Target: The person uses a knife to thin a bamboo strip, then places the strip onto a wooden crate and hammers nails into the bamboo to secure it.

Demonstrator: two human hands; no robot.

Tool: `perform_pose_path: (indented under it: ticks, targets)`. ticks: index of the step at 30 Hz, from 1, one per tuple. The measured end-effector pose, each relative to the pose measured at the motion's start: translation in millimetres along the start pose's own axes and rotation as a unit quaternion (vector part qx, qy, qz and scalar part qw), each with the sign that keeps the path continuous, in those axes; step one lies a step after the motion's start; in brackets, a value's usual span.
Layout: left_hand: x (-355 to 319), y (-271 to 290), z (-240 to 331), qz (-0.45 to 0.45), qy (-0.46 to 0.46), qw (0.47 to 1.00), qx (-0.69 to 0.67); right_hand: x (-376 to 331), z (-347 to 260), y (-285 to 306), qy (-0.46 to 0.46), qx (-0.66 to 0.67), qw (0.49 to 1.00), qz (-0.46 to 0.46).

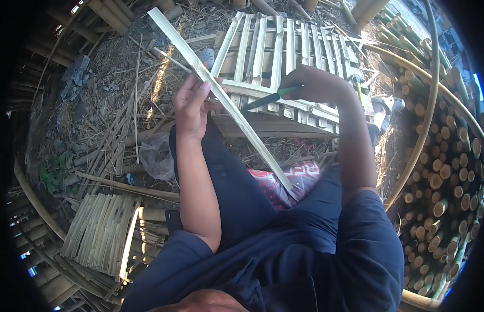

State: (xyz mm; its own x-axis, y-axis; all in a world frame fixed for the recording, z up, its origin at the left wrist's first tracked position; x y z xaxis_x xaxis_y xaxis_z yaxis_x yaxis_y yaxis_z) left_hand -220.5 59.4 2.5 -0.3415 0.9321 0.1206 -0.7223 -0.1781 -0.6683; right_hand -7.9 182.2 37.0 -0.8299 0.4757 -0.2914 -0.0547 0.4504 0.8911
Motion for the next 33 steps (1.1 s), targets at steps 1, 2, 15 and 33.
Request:
perform_pose_path:
  ticks: [1,2,15,33]
  targets:
    - [-0.2,-1.1,0.5,-0.013,-0.002,1.000,-0.007,-6.6,-7.8,-1.0,0.034,0.001,0.999,-0.005]
    - [0.0,-4.3,2.0,-0.028,-0.003,1.000,-0.014,-12.4,-11.4,-5.5,0.025,0.013,0.999,-0.044]
    - [-0.9,-17.2,-1.4,-0.069,-0.055,0.996,-0.009,-51.5,-84.5,-60.0,0.071,0.128,0.989,0.006]
    - [-129.7,462.2,-14.3,0.209,0.260,0.676,0.657,-54.0,-105.2,-98.0,-0.019,0.281,0.952,0.122]
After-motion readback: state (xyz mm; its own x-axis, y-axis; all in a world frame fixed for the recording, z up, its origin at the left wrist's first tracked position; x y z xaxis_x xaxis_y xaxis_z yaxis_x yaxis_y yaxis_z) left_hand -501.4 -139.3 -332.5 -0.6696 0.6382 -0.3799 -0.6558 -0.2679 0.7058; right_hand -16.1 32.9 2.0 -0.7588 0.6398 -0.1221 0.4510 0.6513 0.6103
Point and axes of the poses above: each hand's wrist, its own x-axis towards the middle knuckle, its own y-axis out of the back of the hand, z = x × y, the point moved 9 cm from there along x, towards the middle knuckle, and after that the axes turned 13 degrees about -x, right-handed, at the moved point
